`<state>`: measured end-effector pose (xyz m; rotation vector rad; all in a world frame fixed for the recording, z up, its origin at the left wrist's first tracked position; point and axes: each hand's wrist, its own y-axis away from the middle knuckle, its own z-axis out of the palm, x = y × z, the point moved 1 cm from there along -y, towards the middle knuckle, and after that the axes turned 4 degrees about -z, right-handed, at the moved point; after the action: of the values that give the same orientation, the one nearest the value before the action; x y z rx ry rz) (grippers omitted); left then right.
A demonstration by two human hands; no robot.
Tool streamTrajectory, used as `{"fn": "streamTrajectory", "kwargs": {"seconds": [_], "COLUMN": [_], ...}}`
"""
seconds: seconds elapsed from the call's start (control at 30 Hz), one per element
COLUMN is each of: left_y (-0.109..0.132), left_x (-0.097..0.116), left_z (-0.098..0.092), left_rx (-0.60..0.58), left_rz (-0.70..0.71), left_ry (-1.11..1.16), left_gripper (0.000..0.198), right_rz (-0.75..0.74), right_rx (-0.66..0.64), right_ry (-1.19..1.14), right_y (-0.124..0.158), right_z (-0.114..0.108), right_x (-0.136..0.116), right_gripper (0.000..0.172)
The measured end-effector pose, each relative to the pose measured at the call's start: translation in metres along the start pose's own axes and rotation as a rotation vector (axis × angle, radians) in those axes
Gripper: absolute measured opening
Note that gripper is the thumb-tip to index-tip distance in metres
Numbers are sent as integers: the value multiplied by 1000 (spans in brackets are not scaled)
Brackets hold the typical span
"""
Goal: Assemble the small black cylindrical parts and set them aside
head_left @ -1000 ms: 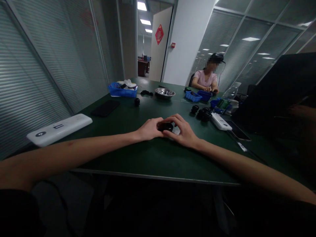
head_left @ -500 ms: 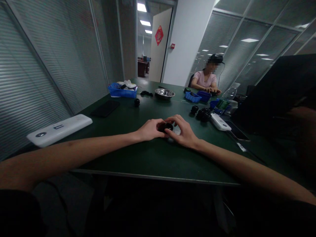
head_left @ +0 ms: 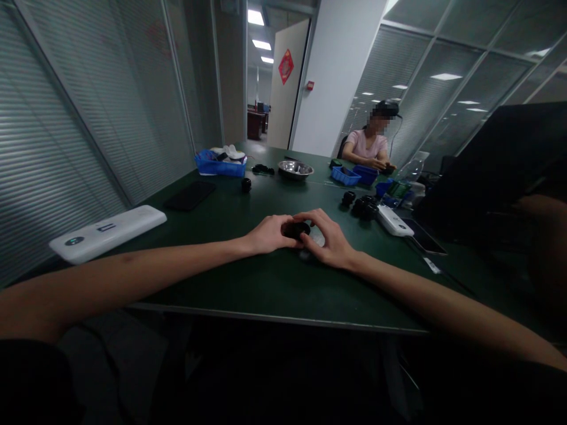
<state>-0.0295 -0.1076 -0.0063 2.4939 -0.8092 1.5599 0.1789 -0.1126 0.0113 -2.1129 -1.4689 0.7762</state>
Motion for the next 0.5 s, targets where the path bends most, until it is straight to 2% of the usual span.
{"fn": "streamTrajectory", "kwargs": {"seconds": [0.17, 0.37, 0.5], "left_y": [-1, -1, 0], "left_x": [-3, -1, 1], "left_z": [1, 2, 2], "left_rx": [3, -9, -12], "left_rz": [34, 12, 8], "left_ry": [-27, 49, 38], "left_gripper": [41, 42, 42], "right_rz": [80, 8, -3], "right_rx": [61, 16, 5], "right_ry": [100, 98, 129], "right_y": [1, 3, 2], "right_z": [1, 1, 0], "right_x": [3, 3, 3], "right_gripper": [22, 11, 12]}}
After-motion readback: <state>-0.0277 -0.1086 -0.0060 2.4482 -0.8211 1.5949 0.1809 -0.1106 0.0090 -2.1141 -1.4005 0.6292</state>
